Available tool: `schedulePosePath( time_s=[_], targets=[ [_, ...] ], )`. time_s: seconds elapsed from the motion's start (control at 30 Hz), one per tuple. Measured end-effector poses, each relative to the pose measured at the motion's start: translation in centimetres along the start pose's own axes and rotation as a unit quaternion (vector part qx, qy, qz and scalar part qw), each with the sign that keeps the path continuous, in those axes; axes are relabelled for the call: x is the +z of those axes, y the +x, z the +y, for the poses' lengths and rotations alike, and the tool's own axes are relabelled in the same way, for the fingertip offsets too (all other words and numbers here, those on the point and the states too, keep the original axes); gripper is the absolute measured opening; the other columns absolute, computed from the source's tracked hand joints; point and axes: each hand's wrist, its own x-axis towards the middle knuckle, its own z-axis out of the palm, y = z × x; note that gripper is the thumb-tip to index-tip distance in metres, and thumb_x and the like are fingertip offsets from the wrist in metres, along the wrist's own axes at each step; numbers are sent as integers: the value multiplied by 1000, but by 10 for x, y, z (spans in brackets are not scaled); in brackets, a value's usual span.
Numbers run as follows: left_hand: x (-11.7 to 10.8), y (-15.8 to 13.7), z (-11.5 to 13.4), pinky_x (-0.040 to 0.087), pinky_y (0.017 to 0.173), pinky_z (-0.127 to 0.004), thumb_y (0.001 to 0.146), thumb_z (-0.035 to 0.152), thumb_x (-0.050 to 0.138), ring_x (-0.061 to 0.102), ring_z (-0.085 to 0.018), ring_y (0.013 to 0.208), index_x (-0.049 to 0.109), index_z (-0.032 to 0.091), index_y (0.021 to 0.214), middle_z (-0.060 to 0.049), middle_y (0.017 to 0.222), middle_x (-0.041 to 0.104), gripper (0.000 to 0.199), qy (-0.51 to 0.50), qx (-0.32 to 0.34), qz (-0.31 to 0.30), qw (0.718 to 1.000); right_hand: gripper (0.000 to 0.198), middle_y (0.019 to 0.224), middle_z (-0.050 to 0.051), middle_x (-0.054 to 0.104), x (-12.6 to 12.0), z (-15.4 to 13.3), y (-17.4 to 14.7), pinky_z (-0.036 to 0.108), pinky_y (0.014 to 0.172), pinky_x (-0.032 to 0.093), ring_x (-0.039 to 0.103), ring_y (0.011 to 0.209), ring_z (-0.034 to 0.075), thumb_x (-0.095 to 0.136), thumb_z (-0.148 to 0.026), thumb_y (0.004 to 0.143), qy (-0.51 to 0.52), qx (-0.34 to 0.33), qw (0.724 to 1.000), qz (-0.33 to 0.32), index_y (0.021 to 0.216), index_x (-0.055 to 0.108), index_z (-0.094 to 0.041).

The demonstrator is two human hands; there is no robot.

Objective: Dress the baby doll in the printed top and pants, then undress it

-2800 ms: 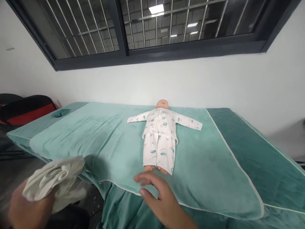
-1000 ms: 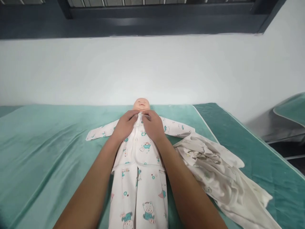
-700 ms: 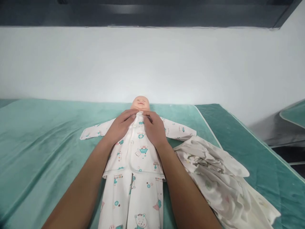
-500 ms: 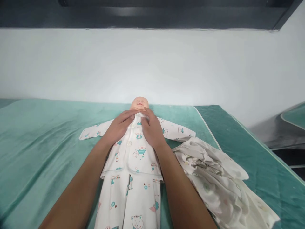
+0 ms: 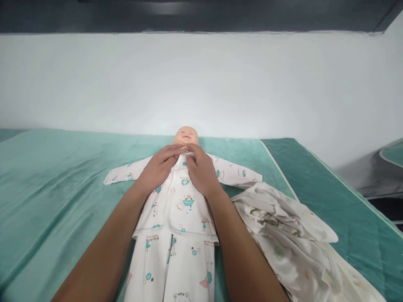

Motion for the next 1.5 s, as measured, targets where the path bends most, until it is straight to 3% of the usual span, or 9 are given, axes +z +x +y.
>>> schedulePosePath(
  time_s=[0.33,0.67,1.5],
  targets=[
    [2,1,1,37,115,-41,92,23,41,51,-20,131,71,29,117,1,137,60,40,16,-6,14,1000,30,123,4,63,1,0,-2,42,104,42,56,118,22,46,-25,88,-7,4,1000,25,115,60,-26],
    [3,-2,3,47,103,-35,87,24,56,61,-19,116,74,27,99,0,120,69,22,-86,-32,75,993,26,117,4,65,2,2,-2,41,102,43,59,114,22,49,-25,86,17,2,999,38,110,60,-26],
    [2,-2,5,44,104,-35,85,26,60,59,-20,120,68,23,91,-2,126,66,11,-128,-58,65,988,25,117,6,57,2,0,-1,40,103,39,52,116,22,46,-20,85,-15,-24,999,17,108,55,-23]
  ],
)
